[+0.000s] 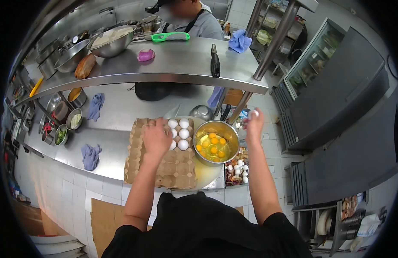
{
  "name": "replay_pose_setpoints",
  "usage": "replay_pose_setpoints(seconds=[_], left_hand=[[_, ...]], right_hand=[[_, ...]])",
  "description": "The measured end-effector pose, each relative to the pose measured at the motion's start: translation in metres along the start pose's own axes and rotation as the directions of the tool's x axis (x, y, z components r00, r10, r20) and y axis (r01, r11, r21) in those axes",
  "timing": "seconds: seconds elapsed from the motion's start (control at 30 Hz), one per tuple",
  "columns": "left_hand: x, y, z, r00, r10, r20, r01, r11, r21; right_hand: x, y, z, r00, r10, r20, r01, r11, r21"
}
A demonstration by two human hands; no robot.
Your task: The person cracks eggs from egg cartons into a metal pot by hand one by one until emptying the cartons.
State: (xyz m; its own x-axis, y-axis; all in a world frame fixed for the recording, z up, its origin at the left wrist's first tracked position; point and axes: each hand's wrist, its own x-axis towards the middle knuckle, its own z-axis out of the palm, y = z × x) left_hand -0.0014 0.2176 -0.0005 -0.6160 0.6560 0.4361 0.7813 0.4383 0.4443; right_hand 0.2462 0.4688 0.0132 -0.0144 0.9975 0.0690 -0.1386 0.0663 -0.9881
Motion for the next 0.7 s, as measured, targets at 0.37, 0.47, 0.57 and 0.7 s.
replay_pose_setpoints(seconds=[0.37,0.47,0.57,0.7], left_hand=[[0.01,-0.04,0.023,0.972,-0.19,0.135,0.17,0.974,0.15],[0.009,-0.029,0.011,0.977,-0.202,0.07,0.201,0.979,0.03],[0.008,-0.029,0.013,0.979,-0.204,-0.011,0.204,0.978,-0.041],[0.001,-0.009,-0.005,0.963,-0.268,0.01,0.266,0.953,-0.142]], right_hand=[[-0.04,-0.003,-0.02,0.825,0.171,0.539,-0.295,0.943,0.154],[-0.059,-0.015,-0.001,0.712,0.322,0.624,-0.134,0.935,-0.329],[-0.059,0.004,0.016,0.733,0.295,0.613,0.119,0.831,-0.543],[-0.068,0.01,0.029,0.683,0.232,0.693,0.447,0.617,-0.648]])
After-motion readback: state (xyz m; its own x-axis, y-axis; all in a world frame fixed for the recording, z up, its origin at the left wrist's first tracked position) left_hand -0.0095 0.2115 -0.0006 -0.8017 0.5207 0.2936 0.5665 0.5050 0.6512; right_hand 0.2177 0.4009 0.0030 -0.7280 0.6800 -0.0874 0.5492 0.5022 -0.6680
